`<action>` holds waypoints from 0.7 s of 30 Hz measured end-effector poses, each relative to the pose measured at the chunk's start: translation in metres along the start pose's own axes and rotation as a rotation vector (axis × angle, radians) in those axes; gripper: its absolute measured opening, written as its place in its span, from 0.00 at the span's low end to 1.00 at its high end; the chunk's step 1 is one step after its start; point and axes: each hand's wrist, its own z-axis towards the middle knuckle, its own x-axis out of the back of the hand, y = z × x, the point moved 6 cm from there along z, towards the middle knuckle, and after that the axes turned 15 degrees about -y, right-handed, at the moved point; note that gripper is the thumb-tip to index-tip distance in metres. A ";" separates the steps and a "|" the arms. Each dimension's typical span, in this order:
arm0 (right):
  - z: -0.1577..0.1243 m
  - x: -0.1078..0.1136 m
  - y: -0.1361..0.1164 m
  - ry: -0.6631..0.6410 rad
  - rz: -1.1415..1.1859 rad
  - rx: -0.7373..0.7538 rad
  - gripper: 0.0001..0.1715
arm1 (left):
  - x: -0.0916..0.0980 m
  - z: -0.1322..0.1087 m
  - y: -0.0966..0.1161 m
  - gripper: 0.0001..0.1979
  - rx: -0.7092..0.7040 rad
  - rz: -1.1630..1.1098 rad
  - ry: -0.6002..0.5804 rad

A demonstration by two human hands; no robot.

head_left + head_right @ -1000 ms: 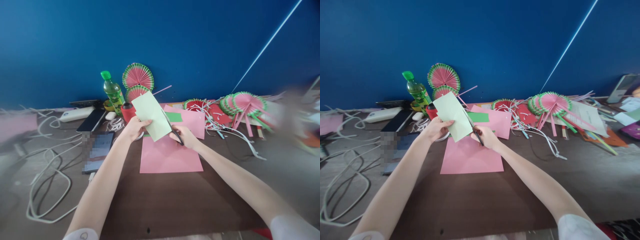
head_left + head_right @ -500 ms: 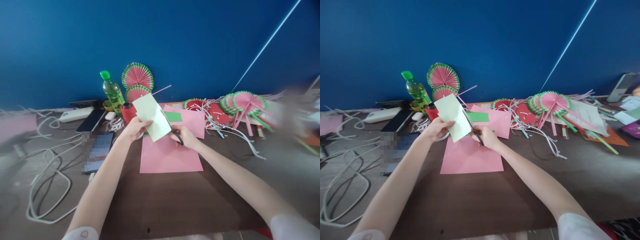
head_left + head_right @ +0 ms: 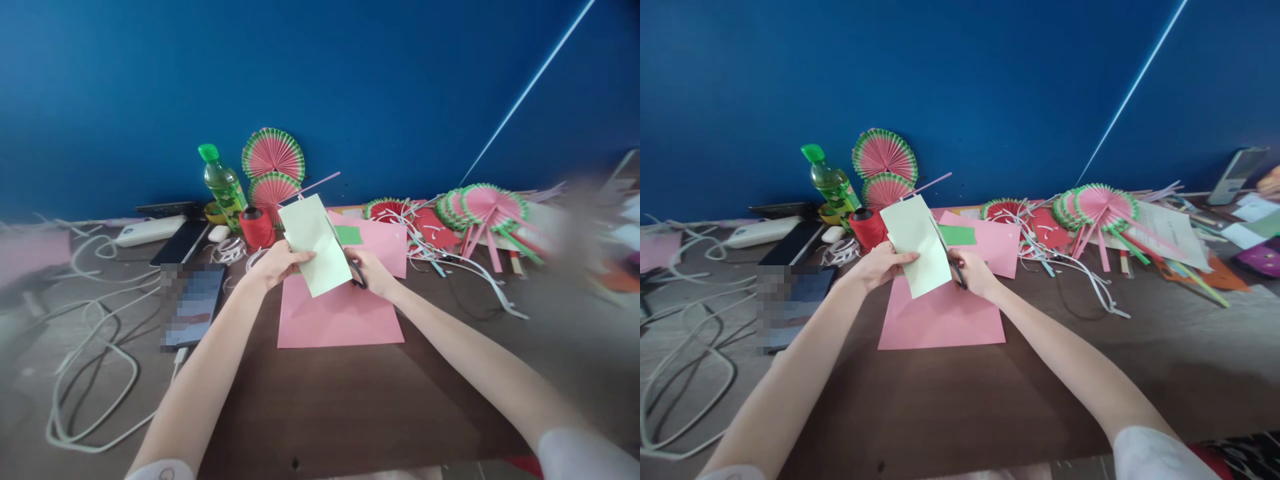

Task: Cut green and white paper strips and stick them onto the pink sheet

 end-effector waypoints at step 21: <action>0.000 0.001 0.000 0.061 -0.050 0.059 0.11 | -0.007 0.000 -0.006 0.13 0.035 -0.043 0.020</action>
